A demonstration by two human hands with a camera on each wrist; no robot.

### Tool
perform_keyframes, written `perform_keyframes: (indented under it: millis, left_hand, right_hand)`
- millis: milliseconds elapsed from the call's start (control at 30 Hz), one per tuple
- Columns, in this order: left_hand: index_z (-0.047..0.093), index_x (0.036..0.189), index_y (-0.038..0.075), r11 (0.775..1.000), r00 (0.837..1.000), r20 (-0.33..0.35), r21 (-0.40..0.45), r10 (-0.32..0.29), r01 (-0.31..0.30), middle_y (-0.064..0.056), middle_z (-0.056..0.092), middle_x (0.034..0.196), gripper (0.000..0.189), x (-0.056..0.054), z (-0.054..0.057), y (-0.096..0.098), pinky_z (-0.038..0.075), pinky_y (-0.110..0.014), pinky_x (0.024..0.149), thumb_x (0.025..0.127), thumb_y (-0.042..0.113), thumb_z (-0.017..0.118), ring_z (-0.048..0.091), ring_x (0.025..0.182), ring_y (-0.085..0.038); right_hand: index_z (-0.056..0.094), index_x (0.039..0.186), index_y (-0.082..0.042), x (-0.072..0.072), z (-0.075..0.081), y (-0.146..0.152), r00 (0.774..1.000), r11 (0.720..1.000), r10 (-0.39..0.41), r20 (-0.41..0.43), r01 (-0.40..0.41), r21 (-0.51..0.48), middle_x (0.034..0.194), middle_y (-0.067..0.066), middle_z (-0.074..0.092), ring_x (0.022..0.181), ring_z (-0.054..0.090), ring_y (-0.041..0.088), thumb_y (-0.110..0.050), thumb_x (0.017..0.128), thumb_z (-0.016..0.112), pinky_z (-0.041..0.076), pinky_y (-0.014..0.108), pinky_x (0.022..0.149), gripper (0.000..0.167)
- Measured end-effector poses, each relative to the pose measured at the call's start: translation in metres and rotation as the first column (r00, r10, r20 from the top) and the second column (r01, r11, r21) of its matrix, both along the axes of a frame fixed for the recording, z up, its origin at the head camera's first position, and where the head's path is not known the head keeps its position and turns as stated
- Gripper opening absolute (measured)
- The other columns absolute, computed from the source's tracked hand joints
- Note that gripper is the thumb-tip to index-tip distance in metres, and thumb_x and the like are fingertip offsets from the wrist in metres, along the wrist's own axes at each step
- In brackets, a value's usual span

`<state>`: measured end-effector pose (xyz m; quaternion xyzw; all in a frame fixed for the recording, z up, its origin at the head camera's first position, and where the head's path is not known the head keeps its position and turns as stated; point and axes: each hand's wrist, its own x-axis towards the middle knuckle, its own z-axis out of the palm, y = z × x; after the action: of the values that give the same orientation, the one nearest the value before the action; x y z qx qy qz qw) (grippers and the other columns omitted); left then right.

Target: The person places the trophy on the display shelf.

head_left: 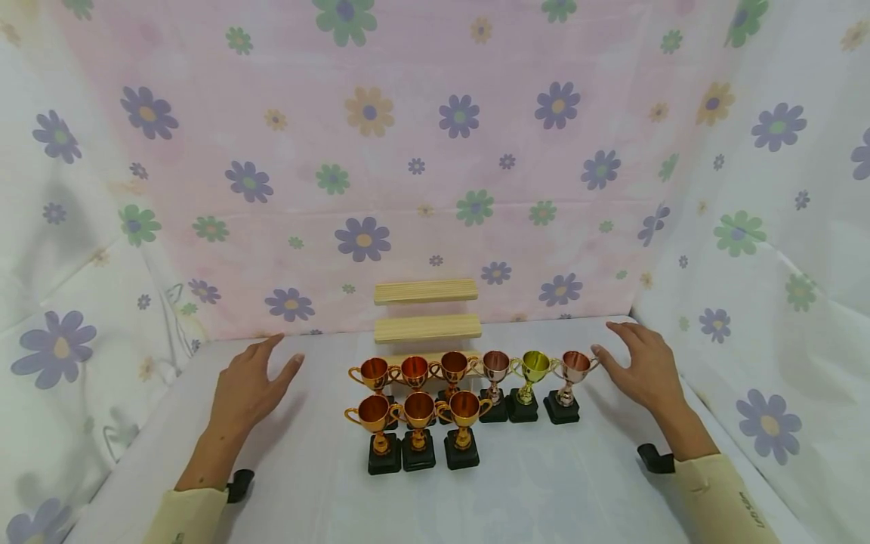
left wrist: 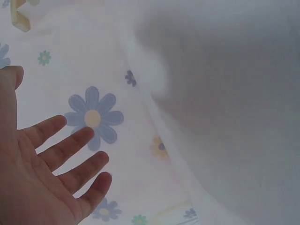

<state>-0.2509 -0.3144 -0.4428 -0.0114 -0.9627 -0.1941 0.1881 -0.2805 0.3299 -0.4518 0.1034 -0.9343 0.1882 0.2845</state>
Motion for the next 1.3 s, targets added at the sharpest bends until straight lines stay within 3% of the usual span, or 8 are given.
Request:
perform_keyframes:
  millis: [300, 600, 1033, 1300]
  left_hand:
    - [0.048, 0.157, 0.004, 0.987, 0.995, 0.084, 0.152, -0.061, 0.047, -0.026, 0.059, 0.145, 0.076, 0.001, 0.005, 0.015, 0.041, -0.069, 0.108, 0.107, 0.062, 0.049, 0.050, 0.137, -0.049]
    - [0.048, 0.156, 0.006, 0.963, 0.985, 0.129, 0.257, -0.113, 0.077, -0.021, 0.064, 0.140, 0.074, 0.000, 0.001, 0.028, 0.046, -0.065, 0.106, 0.107, 0.061, 0.050, 0.058, 0.131, -0.043]
    - [0.047, 0.158, 0.013, 0.950, 0.960, 0.224, 0.297, -0.168, 0.097, -0.018, 0.067, 0.138, 0.077, -0.006, -0.002, 0.047, 0.047, -0.066, 0.107, 0.104, 0.069, 0.048, 0.060, 0.130, -0.041]
    - [0.049, 0.157, 0.014, 0.948, 0.957, 0.212, 0.292, -0.197, 0.130, -0.015, 0.069, 0.134, 0.072, -0.008, 0.000, 0.054, 0.049, -0.064, 0.105, 0.105, 0.065, 0.050, 0.063, 0.126, -0.038]
  right_hand:
    - [0.064, 0.137, 0.001, 0.001, 0.008, -0.003, 0.999, 1.000, 0.016, -0.040, -0.017, -0.020, 0.135, 0.029, 0.063, 0.125, 0.054, 0.054, -0.030, 0.098, 0.074, 0.040, 0.073, 0.103, 0.051]
    - [0.065, 0.136, 0.000, 0.005, 0.017, -0.009, 0.998, 0.999, 0.040, -0.047, -0.041, -0.029, 0.136, 0.028, 0.063, 0.127, 0.052, 0.053, -0.028, 0.097, 0.075, 0.039, 0.074, 0.104, 0.050]
    - [0.067, 0.135, -0.001, 0.014, 0.034, -0.023, 0.991, 0.993, 0.100, -0.090, -0.105, -0.056, 0.132, 0.024, 0.066, 0.127, 0.053, 0.050, -0.024, 0.097, 0.075, 0.039, 0.073, 0.103, 0.046]
    - [0.067, 0.135, -0.001, 0.019, 0.042, -0.030, 0.978, 0.984, 0.164, -0.131, -0.171, -0.044, 0.131, 0.024, 0.066, 0.125, 0.054, 0.050, -0.018, 0.093, 0.079, 0.039, 0.073, 0.102, 0.047]
